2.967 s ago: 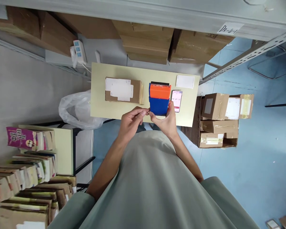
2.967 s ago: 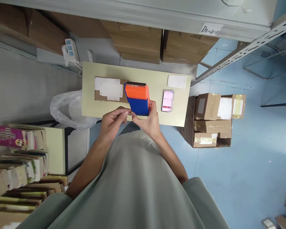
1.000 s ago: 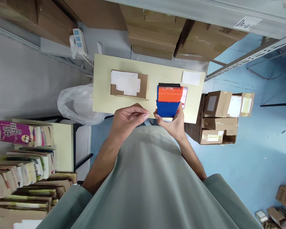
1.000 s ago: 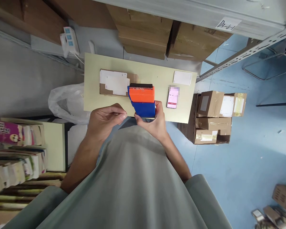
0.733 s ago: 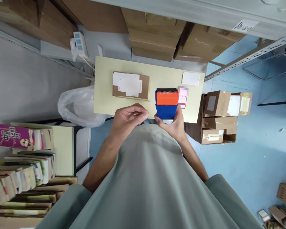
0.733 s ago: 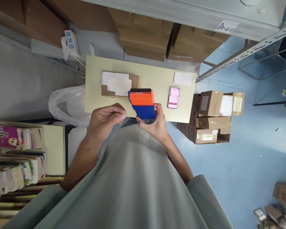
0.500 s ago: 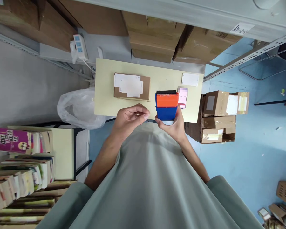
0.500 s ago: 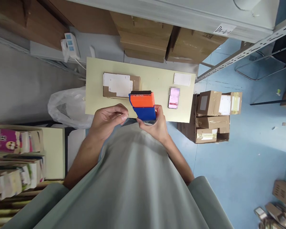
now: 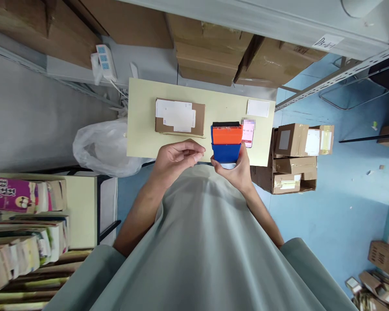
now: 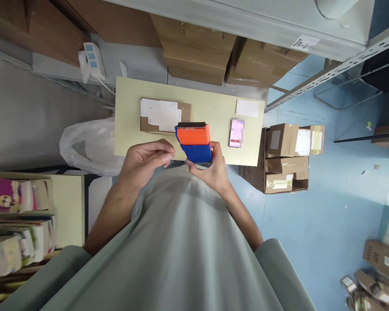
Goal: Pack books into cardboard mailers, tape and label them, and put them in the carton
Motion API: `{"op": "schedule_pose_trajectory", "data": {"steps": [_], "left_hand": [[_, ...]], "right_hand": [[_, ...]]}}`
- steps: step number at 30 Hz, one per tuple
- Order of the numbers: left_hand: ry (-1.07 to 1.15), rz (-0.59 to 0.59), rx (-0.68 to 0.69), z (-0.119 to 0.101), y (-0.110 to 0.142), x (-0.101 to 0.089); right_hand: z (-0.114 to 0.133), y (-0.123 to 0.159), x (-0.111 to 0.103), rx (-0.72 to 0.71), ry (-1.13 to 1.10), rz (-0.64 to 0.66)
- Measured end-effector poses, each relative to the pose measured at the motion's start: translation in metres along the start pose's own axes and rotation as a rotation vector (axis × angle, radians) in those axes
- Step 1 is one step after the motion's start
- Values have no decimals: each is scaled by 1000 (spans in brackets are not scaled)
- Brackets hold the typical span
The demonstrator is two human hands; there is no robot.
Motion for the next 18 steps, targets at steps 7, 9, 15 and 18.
{"op": "schedule_pose_trajectory", "data": {"steps": [7,9,15,18], "left_hand": [[-15,6,30,0,1,-3],[-12,6,33,1,1,-2],[2,15,59,4,4,-3],[7,17,64,9,6,-5]], "right_hand": [[-2,2,4,-9,14,18],[-3,3,4,-25,24,9],[-7,7,5,-64,26,2],[-15,10,6,-62,55,5]]}}
Point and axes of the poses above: each hand's wrist, its own y-axis away from the middle knuckle, its own x-axis out of the palm, z = x × y, the point moved 7 cm from there along -y, towards the middle knuckle, and after that the axes turned 8 degrees about -y, right-handed, at the moved point
